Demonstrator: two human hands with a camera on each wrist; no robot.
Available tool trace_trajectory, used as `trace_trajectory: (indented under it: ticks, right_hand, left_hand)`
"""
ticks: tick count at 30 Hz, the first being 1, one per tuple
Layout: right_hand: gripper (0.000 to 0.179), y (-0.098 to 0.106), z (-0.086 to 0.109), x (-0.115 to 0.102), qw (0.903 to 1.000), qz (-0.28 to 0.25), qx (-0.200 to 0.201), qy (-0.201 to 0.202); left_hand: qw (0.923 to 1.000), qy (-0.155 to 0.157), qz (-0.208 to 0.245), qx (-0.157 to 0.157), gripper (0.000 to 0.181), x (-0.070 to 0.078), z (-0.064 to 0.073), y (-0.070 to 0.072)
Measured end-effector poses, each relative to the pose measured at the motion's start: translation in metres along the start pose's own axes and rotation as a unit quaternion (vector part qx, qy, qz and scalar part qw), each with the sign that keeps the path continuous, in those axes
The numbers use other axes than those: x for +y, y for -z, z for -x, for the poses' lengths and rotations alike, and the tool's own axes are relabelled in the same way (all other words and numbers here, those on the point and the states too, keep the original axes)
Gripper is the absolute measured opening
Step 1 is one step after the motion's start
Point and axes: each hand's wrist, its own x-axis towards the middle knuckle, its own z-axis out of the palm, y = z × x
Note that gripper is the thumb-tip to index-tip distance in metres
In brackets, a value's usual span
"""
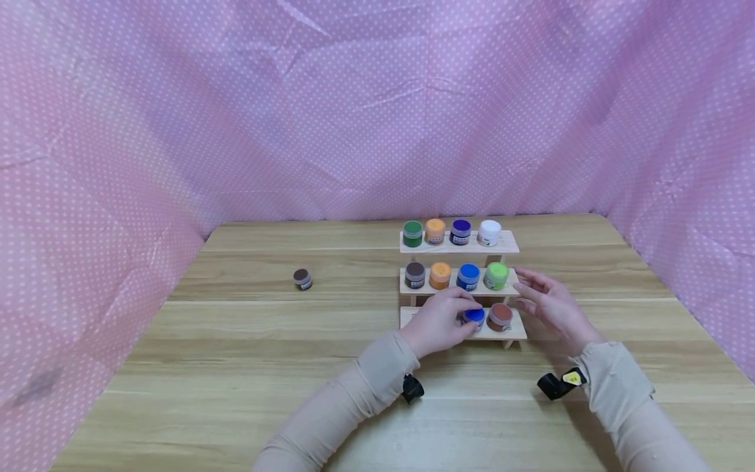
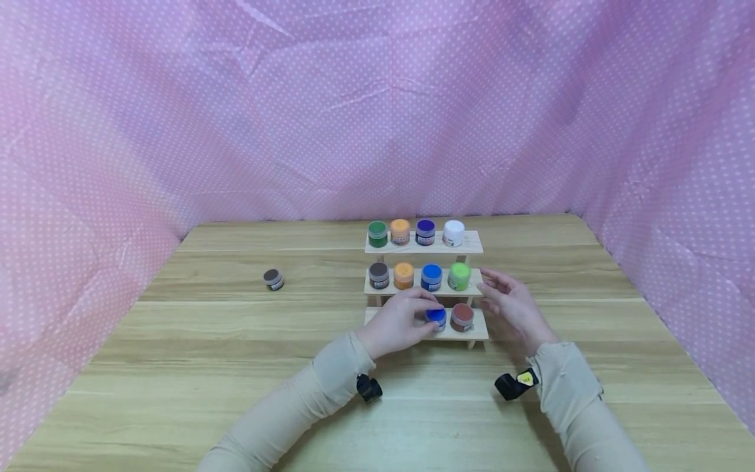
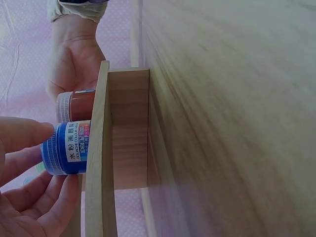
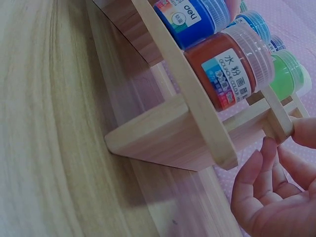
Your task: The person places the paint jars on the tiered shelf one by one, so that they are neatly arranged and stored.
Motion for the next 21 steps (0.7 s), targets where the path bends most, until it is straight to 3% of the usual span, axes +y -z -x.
trace_trajectory:
  ticks: [7, 15, 21]
  right_hand:
    - [0.07, 0.0002, 0.0, 0.0005, 0.9999, -0.016, 0.001, -0.001]
    - [0.071, -0.0012, 0.0007, -0.0002, 0.9999, 0.001, 0.01, -0.011]
    - [0.069, -0.0007, 0.0001, 0.0004, 0.9998, 0.009, 0.01, -0.012]
  left_hand:
    - [0.9998, 0.009, -0.014, -0.007, 0.026, 0.0015, 0.0002, -0.0011]
    - [0.9997, 0.011, -0.02, -0.009, 0.028, 0.0016, 0.0003, -0.0019]
    - [0.9995, 0.007, -0.029, -0.013, 0.041, 0.0, 0.0005, -0.0005]
